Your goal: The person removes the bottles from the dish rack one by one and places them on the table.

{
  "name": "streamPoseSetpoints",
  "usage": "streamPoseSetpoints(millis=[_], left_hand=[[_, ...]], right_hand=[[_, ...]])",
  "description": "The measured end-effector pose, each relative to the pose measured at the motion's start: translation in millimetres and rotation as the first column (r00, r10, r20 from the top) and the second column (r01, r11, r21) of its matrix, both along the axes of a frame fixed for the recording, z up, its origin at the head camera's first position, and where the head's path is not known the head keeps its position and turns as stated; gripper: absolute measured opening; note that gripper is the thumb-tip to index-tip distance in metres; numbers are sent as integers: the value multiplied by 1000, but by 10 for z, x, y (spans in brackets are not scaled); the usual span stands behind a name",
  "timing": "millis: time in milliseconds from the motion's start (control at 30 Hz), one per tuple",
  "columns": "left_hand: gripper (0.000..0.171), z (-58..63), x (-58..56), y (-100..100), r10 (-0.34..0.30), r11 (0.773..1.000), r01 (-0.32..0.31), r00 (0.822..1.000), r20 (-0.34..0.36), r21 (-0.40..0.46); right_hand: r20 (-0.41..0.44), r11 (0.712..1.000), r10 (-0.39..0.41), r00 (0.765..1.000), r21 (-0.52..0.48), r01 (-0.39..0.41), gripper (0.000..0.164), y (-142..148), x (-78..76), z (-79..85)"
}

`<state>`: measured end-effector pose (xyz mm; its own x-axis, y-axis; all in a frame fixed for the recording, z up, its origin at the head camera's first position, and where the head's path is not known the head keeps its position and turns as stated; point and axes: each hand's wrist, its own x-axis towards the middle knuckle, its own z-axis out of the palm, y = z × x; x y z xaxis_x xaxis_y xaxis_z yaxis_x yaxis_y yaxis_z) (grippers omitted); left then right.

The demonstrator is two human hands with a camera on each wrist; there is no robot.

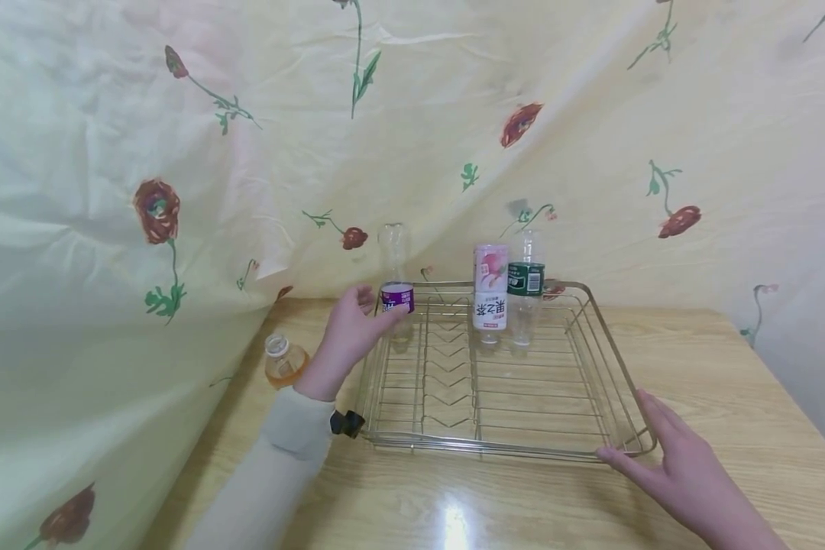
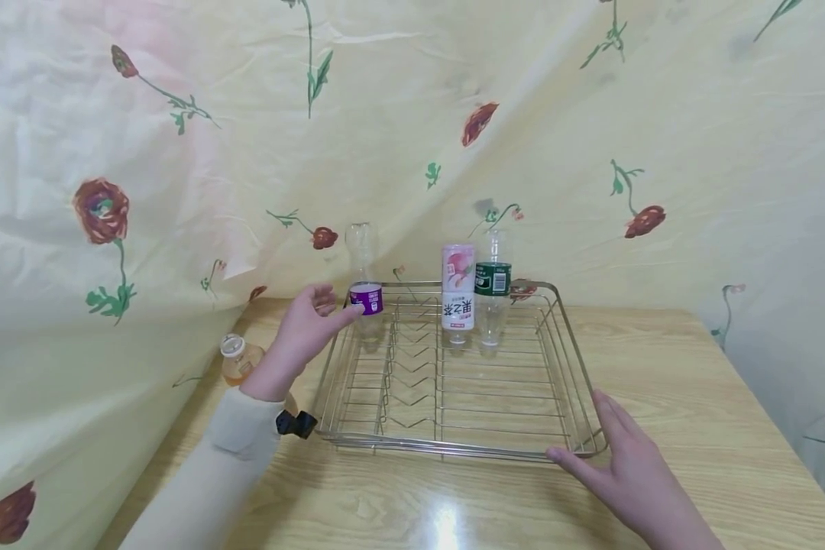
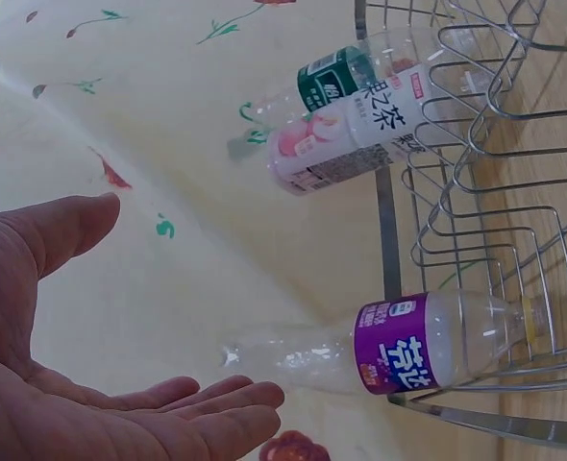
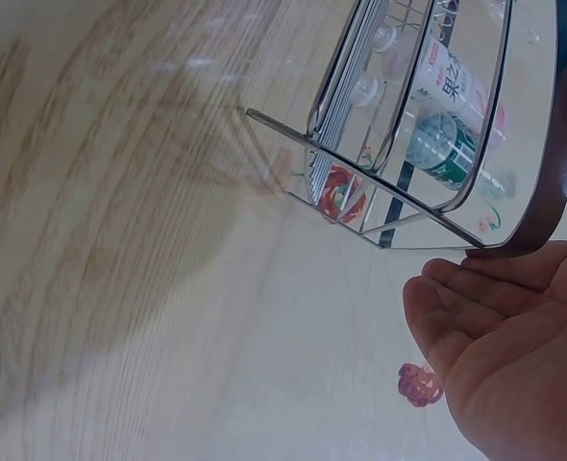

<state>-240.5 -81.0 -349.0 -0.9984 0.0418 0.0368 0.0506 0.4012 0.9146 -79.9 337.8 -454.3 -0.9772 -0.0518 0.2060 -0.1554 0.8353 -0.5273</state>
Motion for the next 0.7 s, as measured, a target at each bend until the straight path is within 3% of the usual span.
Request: streamPoseSetpoints(millis=[300,700], left_hand=[[86,20,-107,80,-25,999,24,999,28,31],[81,-8,-222,121,9,1000,-9,1000,25,4]], right_hand=[[28,1000,-4,1000,3,4,109,22,11,-5],[-2,1000,2,1000,-5,-2,107,6,17,14]])
